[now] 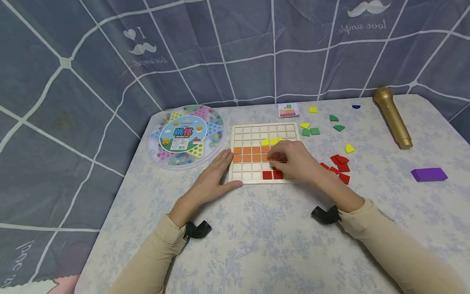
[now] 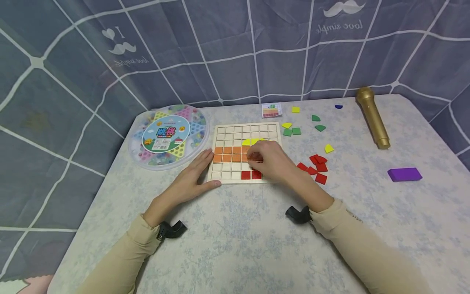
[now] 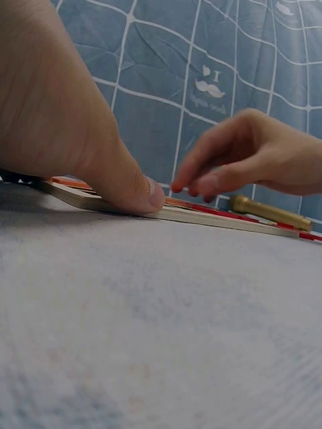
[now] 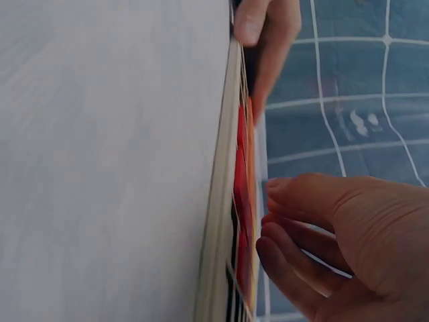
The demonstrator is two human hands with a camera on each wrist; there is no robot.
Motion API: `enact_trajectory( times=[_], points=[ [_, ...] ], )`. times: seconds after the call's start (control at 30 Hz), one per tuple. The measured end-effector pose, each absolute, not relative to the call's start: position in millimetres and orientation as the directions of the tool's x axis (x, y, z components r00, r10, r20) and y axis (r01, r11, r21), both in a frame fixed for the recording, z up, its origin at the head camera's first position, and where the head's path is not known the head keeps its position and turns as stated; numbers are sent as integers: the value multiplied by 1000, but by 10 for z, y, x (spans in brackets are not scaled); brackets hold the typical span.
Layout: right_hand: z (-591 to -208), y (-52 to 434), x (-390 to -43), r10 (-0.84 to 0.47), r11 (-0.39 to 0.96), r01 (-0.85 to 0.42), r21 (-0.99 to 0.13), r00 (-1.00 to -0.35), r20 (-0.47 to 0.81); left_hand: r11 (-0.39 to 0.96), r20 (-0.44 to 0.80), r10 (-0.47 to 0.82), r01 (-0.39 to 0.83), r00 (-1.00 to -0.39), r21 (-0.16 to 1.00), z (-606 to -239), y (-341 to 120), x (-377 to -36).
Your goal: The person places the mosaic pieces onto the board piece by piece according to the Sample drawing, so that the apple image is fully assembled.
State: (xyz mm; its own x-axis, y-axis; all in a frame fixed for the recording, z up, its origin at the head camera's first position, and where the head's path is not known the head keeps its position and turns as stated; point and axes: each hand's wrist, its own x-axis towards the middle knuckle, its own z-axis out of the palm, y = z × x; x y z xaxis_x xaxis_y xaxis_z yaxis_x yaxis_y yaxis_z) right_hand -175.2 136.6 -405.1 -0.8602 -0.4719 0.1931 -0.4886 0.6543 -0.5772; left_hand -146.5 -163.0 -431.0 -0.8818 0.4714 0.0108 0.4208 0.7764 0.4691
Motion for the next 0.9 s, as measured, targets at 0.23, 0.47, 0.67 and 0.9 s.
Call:
enact_trajectory(
  times=[0.23, 0.47, 0.67, 0.9],
  points=[
    [-3943, 2042, -1623, -375, 748, -389, -537, -916, 142, 775, 11, 484, 434, -875, 459, -4335, -1623, -1478],
    [-3839, 2528, -1586, -286, 828, -295, -477, -954, 93, 773, 3, 486, 432, -874, 466, -4335, -1625, -1487],
    [-3789, 2799, -1663, -285, 876, -261, -405, -959, 2, 768, 16, 487, 437, -873, 468, -4315, -1640, -1473],
    [-3841, 2864, -1721, -309, 883, -256, -393, -948, -75, 772, 17, 482, 434, -876, 465, -4306, -1647, -1473]
  ],
)
